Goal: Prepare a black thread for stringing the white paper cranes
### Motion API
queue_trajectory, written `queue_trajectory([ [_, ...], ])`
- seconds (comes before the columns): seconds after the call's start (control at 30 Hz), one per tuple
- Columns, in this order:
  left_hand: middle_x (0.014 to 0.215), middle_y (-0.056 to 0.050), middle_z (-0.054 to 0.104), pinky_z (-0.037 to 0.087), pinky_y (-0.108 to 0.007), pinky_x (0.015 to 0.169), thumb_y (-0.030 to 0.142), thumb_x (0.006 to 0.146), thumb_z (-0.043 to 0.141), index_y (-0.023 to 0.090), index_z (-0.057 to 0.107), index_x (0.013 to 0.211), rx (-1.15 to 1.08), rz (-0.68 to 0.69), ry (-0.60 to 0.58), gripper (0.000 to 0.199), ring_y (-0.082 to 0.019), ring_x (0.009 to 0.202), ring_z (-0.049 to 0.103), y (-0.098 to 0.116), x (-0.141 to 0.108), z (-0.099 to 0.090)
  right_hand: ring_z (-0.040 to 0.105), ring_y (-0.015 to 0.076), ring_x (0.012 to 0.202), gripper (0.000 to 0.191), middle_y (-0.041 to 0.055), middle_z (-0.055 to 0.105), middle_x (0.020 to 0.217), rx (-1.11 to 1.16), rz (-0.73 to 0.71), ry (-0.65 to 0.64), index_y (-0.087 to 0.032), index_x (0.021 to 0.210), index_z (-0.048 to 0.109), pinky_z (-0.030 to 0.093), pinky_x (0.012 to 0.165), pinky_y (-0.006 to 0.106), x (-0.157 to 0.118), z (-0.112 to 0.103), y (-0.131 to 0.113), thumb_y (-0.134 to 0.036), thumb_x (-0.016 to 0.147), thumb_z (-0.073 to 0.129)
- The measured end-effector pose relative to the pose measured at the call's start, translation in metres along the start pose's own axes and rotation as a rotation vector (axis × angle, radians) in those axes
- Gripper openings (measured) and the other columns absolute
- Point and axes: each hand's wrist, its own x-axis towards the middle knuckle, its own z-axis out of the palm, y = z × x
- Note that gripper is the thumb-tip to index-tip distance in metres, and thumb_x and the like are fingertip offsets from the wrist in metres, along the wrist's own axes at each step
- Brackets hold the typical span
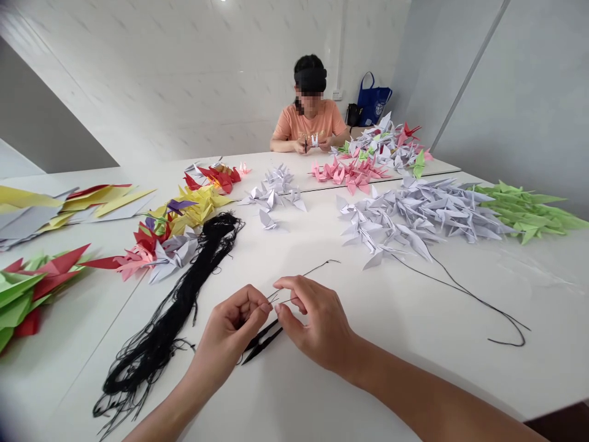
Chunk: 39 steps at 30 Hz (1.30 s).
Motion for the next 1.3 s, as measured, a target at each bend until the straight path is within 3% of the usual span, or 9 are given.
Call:
queue_trajectory([
  [0.17,0.053,0.007,0.035,0.021,-0.019,0.046,0.038,0.090,0.059,0.019,0.057,0.078,-0.003,-0.017,-0.025,0.023,-0.007,0.049,0.026,0.001,-0.002,0.001,0.046,0.0092,0.059,0.013,-0.0031,0.058,0.073,0.025,-0.072,0.027,-0.022,0.092,0.061,0.041,0.056,0.022,0.002,0.000,-0.001,-0.011,0.097,0.056],
  [0.33,0.068,0.001,0.059,0.027,-0.021,0.050,0.042,0.094,0.057,0.019,0.062,0.092,0.010,-0.024,-0.070,0.024,-0.008,0.055,0.036,0.007,-0.004,0.003,0.054,0.0101,0.062,0.015,-0.0014,0.061,0.075,-0.022,-0.135,0.010,-0.022,0.093,0.063,0.042,0.056,0.023,0.000,0.000,0.000,-0.010,0.098,0.056],
  [0.57,0.054,0.008,0.034,0.018,-0.020,0.045,0.045,0.088,0.065,0.018,0.057,0.074,-0.012,-0.047,-0.027,0.031,-0.007,0.050,0.024,0.012,-0.001,0.002,0.053,0.0098,0.061,0.016,-0.0018,0.060,0.073,-0.069,-0.179,0.021,-0.022,0.091,0.062,0.042,0.054,0.022,0.001,-0.002,-0.003,-0.008,0.098,0.056],
  [0.67,0.055,0.008,0.031,0.017,-0.019,0.045,0.041,0.087,0.065,0.018,0.055,0.073,-0.037,-0.028,-0.018,0.029,-0.006,0.051,0.022,0.012,-0.003,0.000,0.048,0.0099,0.060,0.012,-0.0028,0.056,0.074,-0.024,-0.135,0.021,-0.023,0.098,0.060,0.041,0.056,0.023,0.000,-0.004,-0.006,-0.011,0.097,0.057],
  [0.77,0.057,0.008,0.030,0.016,-0.019,0.046,0.039,0.089,0.064,0.018,0.054,0.074,-0.080,-0.022,-0.005,0.027,-0.007,0.052,0.021,0.011,-0.005,-0.001,0.047,0.0124,0.062,0.009,-0.0031,0.049,0.074,0.089,0.004,0.018,-0.023,0.108,0.053,0.043,0.057,0.026,-0.002,-0.007,-0.009,-0.020,0.100,0.051],
  [0.87,0.058,0.007,0.034,0.016,-0.019,0.046,0.038,0.090,0.064,0.018,0.055,0.075,-0.127,-0.007,0.015,0.026,-0.006,0.053,0.023,0.012,-0.007,-0.001,0.051,0.0138,0.065,0.008,-0.0019,0.049,0.076,0.205,0.112,-0.004,-0.024,0.099,0.047,0.043,0.057,0.027,-0.002,-0.009,-0.011,-0.022,0.104,0.041],
  [1.03,0.056,0.008,0.032,0.015,-0.019,0.045,0.036,0.089,0.064,0.018,0.055,0.074,-0.163,0.012,0.045,0.026,-0.006,0.051,0.021,0.019,-0.009,0.000,0.058,0.0171,0.087,0.010,0.0029,0.058,0.090,0.228,0.033,0.012,-0.023,0.096,0.055,0.050,0.076,0.032,0.002,-0.011,-0.017,-0.019,0.102,0.048],
  [1.17,0.055,0.007,0.034,0.015,-0.019,0.044,0.037,0.088,0.066,0.017,0.057,0.073,-0.159,0.012,0.049,0.026,-0.006,0.050,0.022,0.022,-0.011,0.003,0.061,0.0148,0.076,0.008,0.0001,0.060,0.080,0.346,0.126,0.096,-0.023,0.094,0.059,0.052,0.068,0.029,0.000,-0.012,-0.023,-0.019,0.100,0.057],
  [1.3,0.054,0.007,0.037,0.015,-0.018,0.043,0.036,0.088,0.066,0.017,0.060,0.074,-0.151,0.020,0.041,0.025,-0.005,0.049,0.022,0.023,-0.012,0.005,0.071,0.0172,0.083,0.006,0.0012,0.070,0.085,0.555,0.155,0.119,-0.023,0.096,0.061,0.059,0.077,0.033,-0.003,-0.010,-0.024,-0.017,0.098,0.063],
])
